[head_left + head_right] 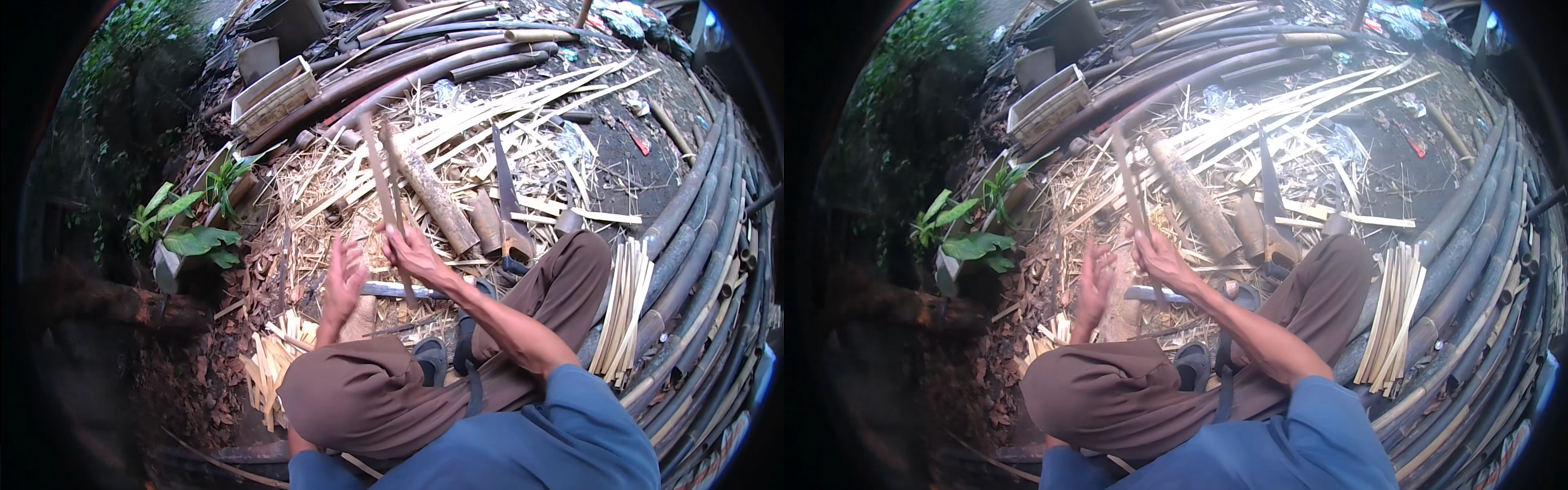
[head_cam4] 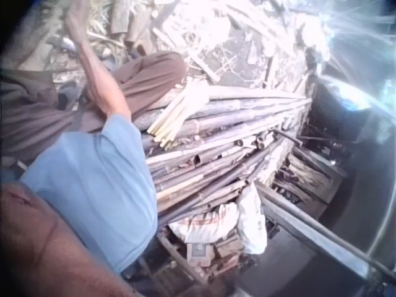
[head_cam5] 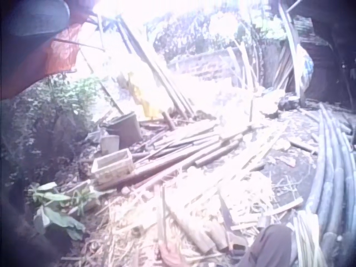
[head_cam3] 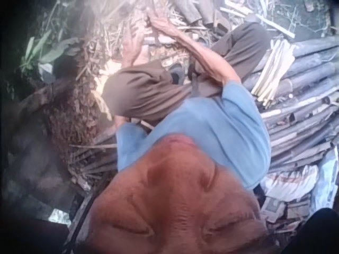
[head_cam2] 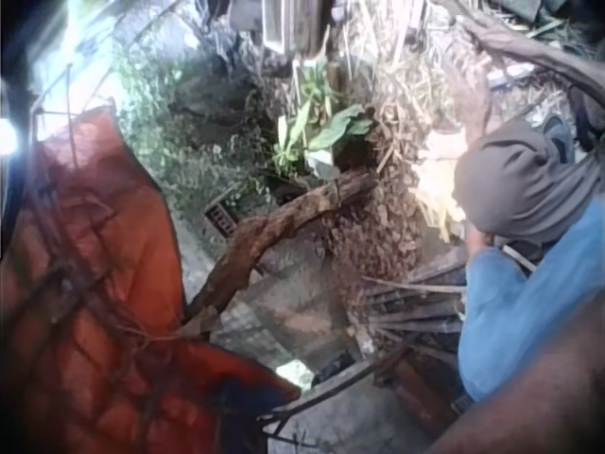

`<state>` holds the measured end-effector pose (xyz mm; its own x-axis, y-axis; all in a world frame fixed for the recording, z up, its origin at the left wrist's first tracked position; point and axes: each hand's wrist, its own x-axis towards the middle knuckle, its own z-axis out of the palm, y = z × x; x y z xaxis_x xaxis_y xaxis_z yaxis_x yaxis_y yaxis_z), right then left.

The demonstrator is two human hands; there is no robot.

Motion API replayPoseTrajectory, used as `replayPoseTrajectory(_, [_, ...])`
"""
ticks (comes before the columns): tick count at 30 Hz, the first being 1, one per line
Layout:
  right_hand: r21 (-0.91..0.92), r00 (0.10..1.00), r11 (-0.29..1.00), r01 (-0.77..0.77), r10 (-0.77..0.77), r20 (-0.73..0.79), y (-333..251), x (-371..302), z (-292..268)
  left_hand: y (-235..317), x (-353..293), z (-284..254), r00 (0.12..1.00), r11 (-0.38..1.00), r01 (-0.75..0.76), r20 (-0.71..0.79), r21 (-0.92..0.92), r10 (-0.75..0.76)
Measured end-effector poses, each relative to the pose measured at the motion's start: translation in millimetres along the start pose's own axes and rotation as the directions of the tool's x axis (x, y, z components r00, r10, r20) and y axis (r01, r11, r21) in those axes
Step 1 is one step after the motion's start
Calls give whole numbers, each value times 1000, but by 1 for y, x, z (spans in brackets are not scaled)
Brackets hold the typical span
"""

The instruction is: The person sits on the ground and uses a machete to split bamboo strips into smaller pieces. They repeatedly pick up bamboo pieces, split them with the machete, and place the resulting pieces into a growing pile.

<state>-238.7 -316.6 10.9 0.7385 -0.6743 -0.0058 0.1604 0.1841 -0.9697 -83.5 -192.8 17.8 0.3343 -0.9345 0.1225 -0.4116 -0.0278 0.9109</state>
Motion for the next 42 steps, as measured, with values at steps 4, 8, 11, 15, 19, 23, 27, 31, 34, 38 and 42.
replayPoseTrajectory(4, [-33,890,972,-232,226,397,-8,-50,-3,40,54,-15,984,608,145,177,-780,-8])
replayPoseTrajectory(8, [169,858,909,-382,280,432,-19,-73,4,54,63,5,984,584,180,157,-792,-89])
replayPoseTrajectory(11, [203,807,851,-485,345,479,-7,-76,2,59,49,7,985,556,174,133,-813,-114])
replayPoseTrajectory(15, [238,718,728,-643,465,518,6,-71,-7,53,48,8,968,521,253,215,-815,-133])
replayPoseTrajectory(19, [233,677,695,-680,473,564,6,-66,-7,37,47,6,966,569,233,121,-789,-228])
replayPoseTrajectory(23, [193,904,896,-400,352,244,7,-74,8,14,49,1,960,632,126,-68,-765,-273])
replayPoseTrajectory(27, [42,915,955,-295,269,299,32,-79,-5,23,51,5,963,538,23,-126,-843,-239])
replayPoseTrajectory(31, [47,876,940,-338,296,382,22,-85,4,28,56,-11,965,400,25,-83,-916,-250])
replayPoseTrajectory(34, [-5,860,919,-395,371,350,17,-94,5,21,55,-18,944,493,-50,-202,-869,-261])
replayPoseTrajectory(38, [-89,830,938,-336,339,444,52,-99,-3,18,50,-33,923,315,-116,-219,-942,-315])
replayPoseTrajectory(42, [-10,803,897,-442,400,441,46,-103,6,48,51,-38,925,317,-12,-131,-948,-356])
